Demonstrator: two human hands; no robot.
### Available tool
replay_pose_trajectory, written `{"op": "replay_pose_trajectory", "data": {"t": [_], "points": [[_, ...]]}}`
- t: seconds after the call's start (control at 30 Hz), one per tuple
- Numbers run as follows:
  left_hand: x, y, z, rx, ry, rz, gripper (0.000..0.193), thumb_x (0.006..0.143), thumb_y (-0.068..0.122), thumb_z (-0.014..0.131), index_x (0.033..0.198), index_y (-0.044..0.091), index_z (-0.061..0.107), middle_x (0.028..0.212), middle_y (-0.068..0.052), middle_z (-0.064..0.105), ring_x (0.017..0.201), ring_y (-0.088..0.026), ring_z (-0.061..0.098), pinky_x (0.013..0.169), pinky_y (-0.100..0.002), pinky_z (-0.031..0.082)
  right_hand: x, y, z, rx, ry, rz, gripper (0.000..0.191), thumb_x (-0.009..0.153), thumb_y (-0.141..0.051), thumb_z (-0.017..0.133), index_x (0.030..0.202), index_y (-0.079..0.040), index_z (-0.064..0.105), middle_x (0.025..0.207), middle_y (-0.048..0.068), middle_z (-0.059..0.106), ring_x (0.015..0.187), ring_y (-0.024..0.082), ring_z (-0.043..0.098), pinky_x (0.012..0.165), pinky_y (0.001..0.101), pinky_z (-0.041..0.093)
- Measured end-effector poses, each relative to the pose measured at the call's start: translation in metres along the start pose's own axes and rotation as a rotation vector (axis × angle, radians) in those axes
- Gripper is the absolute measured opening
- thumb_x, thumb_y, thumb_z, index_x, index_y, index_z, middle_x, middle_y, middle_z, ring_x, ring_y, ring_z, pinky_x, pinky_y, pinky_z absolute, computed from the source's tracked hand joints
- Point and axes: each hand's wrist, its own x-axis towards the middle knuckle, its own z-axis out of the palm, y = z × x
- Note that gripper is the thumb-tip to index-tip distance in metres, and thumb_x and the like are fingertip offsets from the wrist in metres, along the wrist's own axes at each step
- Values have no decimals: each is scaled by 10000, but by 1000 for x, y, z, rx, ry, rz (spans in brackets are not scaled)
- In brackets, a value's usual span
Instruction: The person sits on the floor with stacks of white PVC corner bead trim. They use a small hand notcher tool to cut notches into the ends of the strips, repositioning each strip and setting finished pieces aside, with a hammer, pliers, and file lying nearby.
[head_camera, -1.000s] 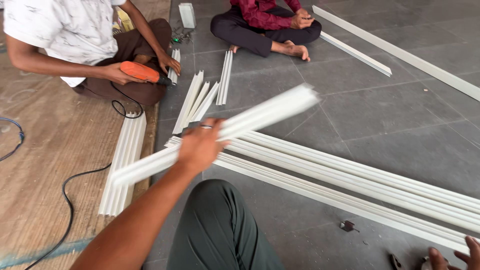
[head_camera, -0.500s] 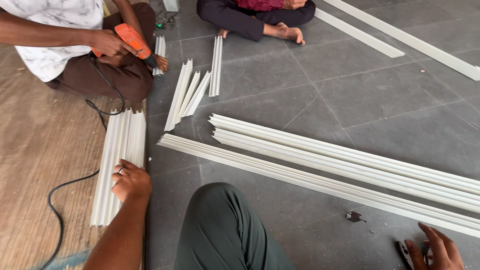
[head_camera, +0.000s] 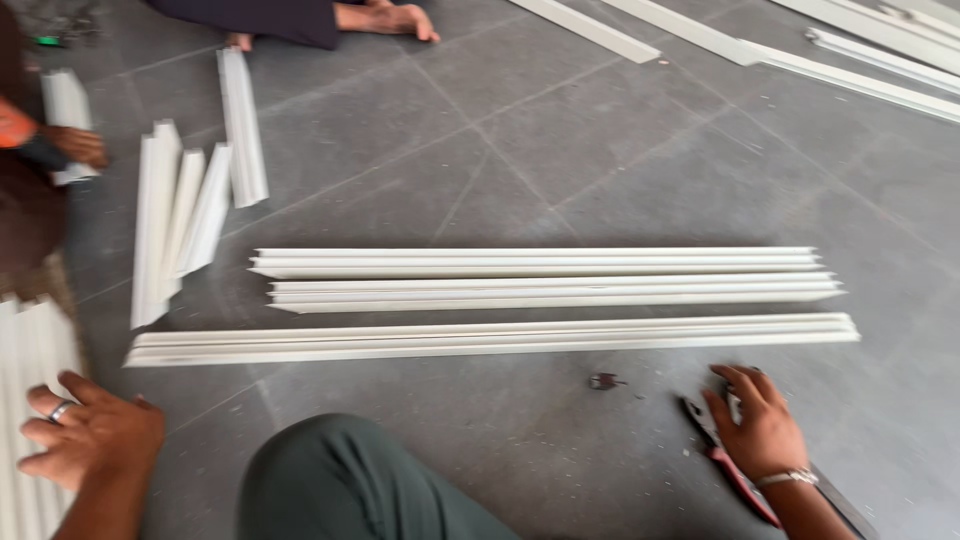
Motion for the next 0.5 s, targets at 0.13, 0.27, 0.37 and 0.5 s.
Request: {"op": "replay_pose_trajectory", "data": {"t": [0.13, 0.27, 0.37, 0.5], "points": [[-6, 67, -37, -236, -7, 339, 855, 890, 540, 668, 1603, 155, 394, 1626, -174, 302, 1413, -453, 369, 1014, -638, 418, 7, 4, 8, 50, 26, 37, 335, 878, -289, 737, 1194, -176, 726, 1251, 96, 691, 1054, 322, 693, 886, 439, 571], [-44, 160, -85, -301, -357, 659, 681, 923, 615, 650, 1504, 284, 522, 1360, -94, 675, 1325, -313, 594, 1042, -533, 521, 9, 14, 19, 103, 33, 78, 317, 853, -274, 762, 1150, -166, 742, 1220, 108, 699, 1076, 323, 679, 924, 427, 556], [-93, 207, -106, -162, -398, 981, 627, 893, 583, 663, 1445, 310, 541, 1372, -32, 652, 1319, -254, 598, 1044, -491, 529, 9, 22, 24, 154, 31, 139, 330, 835, -278, 777, 1143, -165, 748, 1205, 122, 697, 1057, 313, 683, 929, 423, 549], [-163, 251, -107, -41, -350, 1168, 746, 887, 578, 694, 1512, 272, 425, 1476, -58, 535, 1380, -255, 517, 1075, -524, 476, 13, 29, 28, 192, 12, 213, 329, 837, -274, 775, 1144, -159, 751, 1182, 117, 703, 1047, 302, 685, 940, 424, 541]]}}
